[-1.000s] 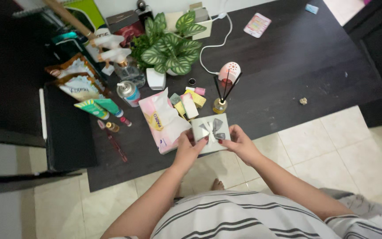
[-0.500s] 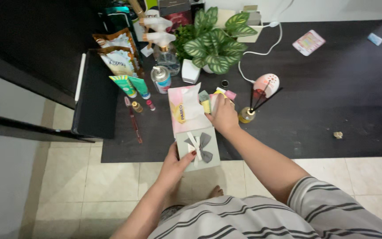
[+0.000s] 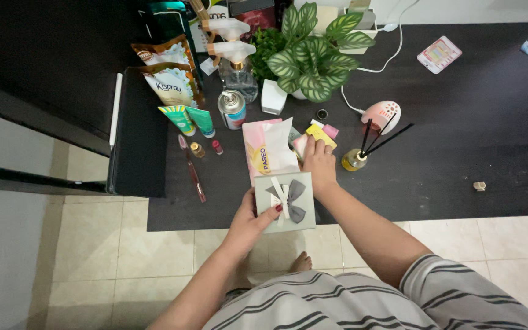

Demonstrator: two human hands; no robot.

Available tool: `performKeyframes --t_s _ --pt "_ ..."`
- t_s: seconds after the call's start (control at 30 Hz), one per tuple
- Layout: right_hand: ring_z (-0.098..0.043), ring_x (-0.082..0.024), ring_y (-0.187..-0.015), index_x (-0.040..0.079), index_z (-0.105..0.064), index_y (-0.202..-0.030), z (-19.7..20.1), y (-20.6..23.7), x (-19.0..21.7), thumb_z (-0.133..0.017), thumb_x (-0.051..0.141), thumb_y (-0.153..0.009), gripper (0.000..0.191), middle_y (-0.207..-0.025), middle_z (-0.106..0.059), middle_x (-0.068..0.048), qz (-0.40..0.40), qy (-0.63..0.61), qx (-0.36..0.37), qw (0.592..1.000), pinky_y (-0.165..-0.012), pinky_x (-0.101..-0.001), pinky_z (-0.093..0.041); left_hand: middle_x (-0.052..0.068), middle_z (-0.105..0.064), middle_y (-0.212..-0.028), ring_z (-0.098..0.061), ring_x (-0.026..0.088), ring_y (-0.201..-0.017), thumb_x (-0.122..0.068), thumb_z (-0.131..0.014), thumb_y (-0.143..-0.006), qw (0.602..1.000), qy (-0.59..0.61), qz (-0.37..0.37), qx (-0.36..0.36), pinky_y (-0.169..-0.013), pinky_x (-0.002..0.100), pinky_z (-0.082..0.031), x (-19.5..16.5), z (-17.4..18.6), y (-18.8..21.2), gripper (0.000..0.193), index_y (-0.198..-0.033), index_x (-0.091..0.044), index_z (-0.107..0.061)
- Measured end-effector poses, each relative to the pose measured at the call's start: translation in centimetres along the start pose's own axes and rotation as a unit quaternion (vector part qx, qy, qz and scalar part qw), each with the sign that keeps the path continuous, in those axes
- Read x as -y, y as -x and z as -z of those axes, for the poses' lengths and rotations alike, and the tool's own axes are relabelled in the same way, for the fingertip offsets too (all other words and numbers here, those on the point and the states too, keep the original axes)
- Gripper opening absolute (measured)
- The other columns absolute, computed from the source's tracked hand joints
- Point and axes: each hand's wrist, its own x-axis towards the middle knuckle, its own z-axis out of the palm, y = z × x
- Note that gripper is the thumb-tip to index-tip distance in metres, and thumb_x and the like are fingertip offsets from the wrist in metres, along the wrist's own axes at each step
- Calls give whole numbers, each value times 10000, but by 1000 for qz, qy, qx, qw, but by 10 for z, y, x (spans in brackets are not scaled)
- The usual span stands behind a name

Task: The person clears items from a dark desk shelf, carrying bottles, jars, boxes and a small plant to the bed, and sorts through the pile of cosmetics and toiletries on the bed. They handle a measuring tape, spray bottles, jars and small containers one at a time while moving them off the desk.

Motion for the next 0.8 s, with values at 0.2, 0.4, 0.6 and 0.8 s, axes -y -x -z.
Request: performKeyframes --t_s 0.2,0.4,0.6,0.8 --pt "-567 -424 -1081 -10 -534 -1224 -2 3 -6 -749 249 -840 511 -1174 -572 -211 -32 -49 -37 998 -857 -554 -487 140 -621 -1358 -606 197 -1229 -291 -775 -847 1000 -4 3 16 -1025 326 -486 -5 7 -5 816 -1480 19 -366" --pt "-571 -491 -1091 -43 -503 -1330 -3 -38 -52 -760 144 -780 636 -1224 -605 -259 -48 -96 -86 991 -888 -570 -477 145 -629 -1354 -615 198 -1224 -285 -770 -846 1000 2 8 27 -1025 324 -493 -10 12 -3 809 -1480 18 -371" --pt "-620 -491 -1111 -29 -535 -1342 -25 -52 -75 -743 101 -800 595 -1263 -627 -276 -39 -85 -5 996 -951 -530 -525 135 -628 -1347 -606 187 -1223 -286 -771 -845 999 -11 11 31 -1025 317 -484 -15 17 2 804 -1477 10 -371" --pt "-617 -477 -1115 8 -536 -1354 -5 -49 -69 -789 89 -702 704 -1248 -612 -283 -81 -79 52 992 -952 -513 -513 136 -636 -1329 -610 188 -1206 -297 -766 -846 999 -13 25 32 -1011 317 -490 -18 17 5 797 -1472 8 -377"
